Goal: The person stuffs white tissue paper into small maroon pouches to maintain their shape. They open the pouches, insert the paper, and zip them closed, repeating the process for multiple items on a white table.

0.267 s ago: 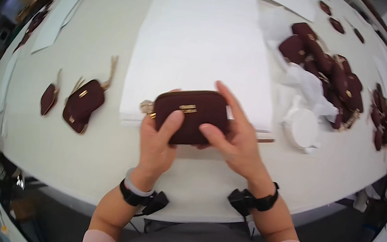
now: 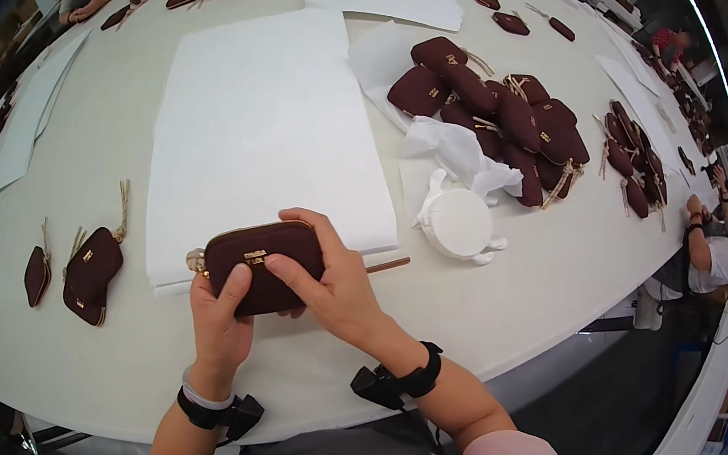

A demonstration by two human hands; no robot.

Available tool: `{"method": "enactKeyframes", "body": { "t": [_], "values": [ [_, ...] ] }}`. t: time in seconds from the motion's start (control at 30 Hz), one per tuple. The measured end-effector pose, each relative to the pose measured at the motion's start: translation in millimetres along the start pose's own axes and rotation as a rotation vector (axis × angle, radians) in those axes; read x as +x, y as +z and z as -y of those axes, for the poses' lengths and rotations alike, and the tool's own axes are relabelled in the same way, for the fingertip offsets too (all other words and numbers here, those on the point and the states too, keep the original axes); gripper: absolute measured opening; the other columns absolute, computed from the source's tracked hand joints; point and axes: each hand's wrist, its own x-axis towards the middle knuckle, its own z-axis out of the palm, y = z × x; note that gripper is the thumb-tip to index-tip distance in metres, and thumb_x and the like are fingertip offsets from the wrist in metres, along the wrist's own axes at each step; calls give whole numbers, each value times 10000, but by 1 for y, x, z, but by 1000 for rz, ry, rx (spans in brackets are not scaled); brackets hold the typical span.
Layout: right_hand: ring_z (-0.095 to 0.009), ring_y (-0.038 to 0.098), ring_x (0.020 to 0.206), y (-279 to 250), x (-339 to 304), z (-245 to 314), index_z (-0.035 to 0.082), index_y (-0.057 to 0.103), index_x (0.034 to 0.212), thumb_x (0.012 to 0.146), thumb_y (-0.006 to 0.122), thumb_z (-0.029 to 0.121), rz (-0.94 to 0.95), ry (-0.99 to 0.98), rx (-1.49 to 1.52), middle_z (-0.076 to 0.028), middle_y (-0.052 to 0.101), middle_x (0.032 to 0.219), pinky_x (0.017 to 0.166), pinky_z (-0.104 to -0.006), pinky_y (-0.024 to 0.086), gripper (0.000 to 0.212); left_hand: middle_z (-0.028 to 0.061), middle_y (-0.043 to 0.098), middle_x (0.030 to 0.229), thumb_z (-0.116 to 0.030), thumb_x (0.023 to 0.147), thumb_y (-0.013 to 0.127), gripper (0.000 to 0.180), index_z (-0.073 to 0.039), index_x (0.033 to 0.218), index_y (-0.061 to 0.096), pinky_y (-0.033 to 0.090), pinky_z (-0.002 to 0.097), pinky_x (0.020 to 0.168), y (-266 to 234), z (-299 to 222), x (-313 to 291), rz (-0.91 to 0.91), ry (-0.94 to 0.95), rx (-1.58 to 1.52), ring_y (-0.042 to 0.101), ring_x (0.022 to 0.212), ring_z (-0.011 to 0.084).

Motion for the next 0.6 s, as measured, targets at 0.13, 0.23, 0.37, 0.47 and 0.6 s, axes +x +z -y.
{"method": "enactKeyframes", "body": {
  "t": [0.13, 0.23, 0.37, 0.47, 0.6],
  "values": [
    [-176, 698, 738, -55, -21, -13, 18, 520, 1375, 992, 696, 210, -304, -60, -46, -119, 674, 1106, 504, -291, 577, 462, 157, 610, 1377, -162, 1039, 614, 483, 27, 1458, 467, 533, 419, 1028, 6, -18, -7, 256, -310, 100, 622, 1243, 254],
    [-155, 664, 656, -142, -55, -11, 50, 574, 1338, 1064, 539, 428, -766, -148, -20, -95, 692, 1084, 414, -236, 445, 469, 138, 715, 1187, -112, 1031, 632, 321, 34, 1317, 616, 609, 338, 833, -16, -36, -17, 328, -372, 242, 727, 996, 218],
    [-97, 476, 460, -269, -72, -15, 33, 602, 1322, 1001, 632, 519, -1147, -133, -125, -50, 596, 722, 405, -221, 325, 583, 111, 728, 1144, -106, 993, 688, 312, -19, 1290, 647, 589, 300, 798, -74, -65, -28, -68, -30, 787, 715, 963, 188],
    [-131, 472, 447, -336, -62, -33, 70, 510, 1464, 994, 540, 644, -1072, 239, -640, -141, 651, 855, 406, -248, 334, 743, 162, 632, 1327, -55, 893, 756, 498, -54, 1364, 594, 535, 373, 966, -141, -88, -26, -387, 594, 1413, 598, 1226, 272],
    [-247, 564, 514, -395, -63, -35, 173, 431, 1563, 1002, 412, 713, -1084, 392, -1321, -267, 689, 1172, 519, -372, 459, 779, 173, 552, 1425, -27, 859, 740, 574, -63, 1399, 547, 465, 439, 1088, -200, -121, -19, -480, 501, 2126, 469, 1376, 358]
  ]
}}
